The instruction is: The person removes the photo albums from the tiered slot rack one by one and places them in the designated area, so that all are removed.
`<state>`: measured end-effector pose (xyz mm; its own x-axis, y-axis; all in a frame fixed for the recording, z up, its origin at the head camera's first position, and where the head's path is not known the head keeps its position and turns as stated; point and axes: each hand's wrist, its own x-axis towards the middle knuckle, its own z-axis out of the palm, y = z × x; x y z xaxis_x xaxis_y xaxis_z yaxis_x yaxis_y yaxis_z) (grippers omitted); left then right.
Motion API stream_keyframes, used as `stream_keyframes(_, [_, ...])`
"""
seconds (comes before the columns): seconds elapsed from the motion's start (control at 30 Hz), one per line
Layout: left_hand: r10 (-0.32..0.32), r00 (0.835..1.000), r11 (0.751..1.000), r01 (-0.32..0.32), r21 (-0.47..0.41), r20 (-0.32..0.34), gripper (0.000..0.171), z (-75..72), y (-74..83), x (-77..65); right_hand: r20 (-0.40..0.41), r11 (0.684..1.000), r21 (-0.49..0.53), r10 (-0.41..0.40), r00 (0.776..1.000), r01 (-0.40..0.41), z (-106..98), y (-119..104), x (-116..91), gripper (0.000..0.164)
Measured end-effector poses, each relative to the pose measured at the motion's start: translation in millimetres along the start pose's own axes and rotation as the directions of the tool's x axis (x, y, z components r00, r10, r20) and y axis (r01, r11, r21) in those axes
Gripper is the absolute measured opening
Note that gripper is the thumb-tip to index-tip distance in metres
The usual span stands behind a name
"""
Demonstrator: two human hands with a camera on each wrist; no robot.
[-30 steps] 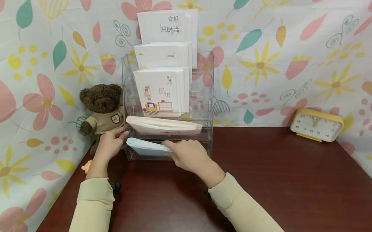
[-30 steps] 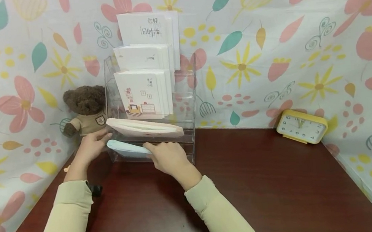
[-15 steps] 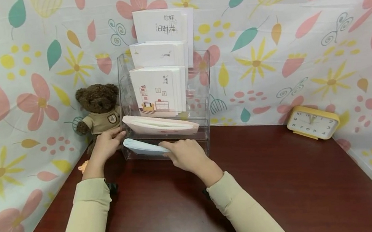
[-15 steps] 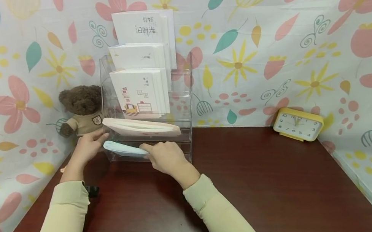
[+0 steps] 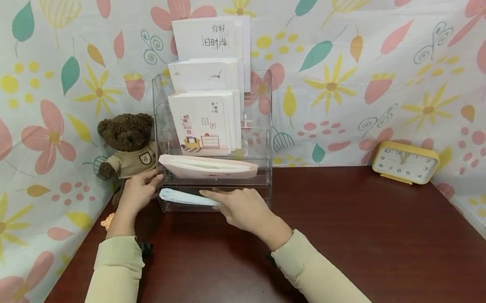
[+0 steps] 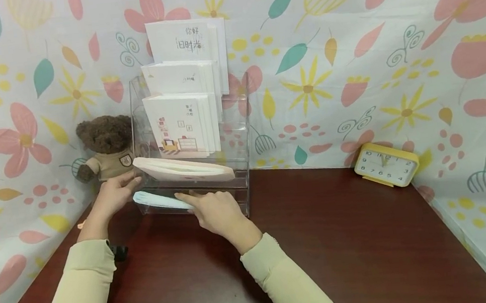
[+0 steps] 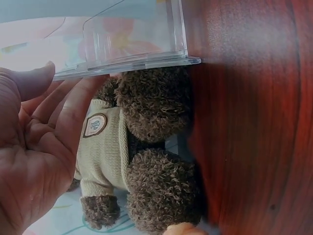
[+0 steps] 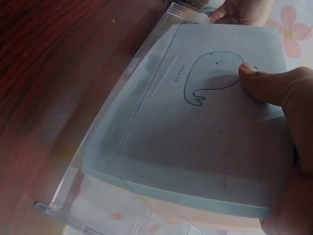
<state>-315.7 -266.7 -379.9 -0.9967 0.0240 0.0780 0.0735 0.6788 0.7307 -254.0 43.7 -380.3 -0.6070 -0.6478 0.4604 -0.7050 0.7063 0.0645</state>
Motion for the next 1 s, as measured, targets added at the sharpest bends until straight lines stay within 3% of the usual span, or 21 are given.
stream_keyframes(0.27, [0.024,0.999,0.999,-0.023,0.047,-0.031,0.058,1.6,-2.6,0.5,-0.113,1.000,-0.015,-0.019,0.993,0.017,-19,-2,-5,0.037])
stream_keyframes(0.5, [0.043,0.998,0.997,-0.039,0.073,-0.048,0.056,-0.3,-3.0,2.2,-0.186,0.994,0.099,-0.019,0.982,0.038,-47,-4,-14,0.033])
stream_keyframes(0.67, [0.032,0.998,0.998,-0.030,0.049,-0.046,0.056,-0.1,-2.4,1.4,-0.309,0.976,0.199,-0.026,0.951,0.092,-67,-2,-27,0.034])
stream_keyframes(0.8, [0.026,1.000,0.999,-0.026,-0.033,-0.018,0.058,1.2,-2.5,1.2,-0.399,0.958,0.261,-0.003,0.917,0.117,-82,3,-38,0.039])
stream_keyframes(1.0, [0.023,1.000,0.995,-0.023,-0.097,-0.005,0.058,1.8,-1.0,-0.3,-0.444,0.930,0.342,0.030,0.895,0.138,-100,7,-48,0.039])
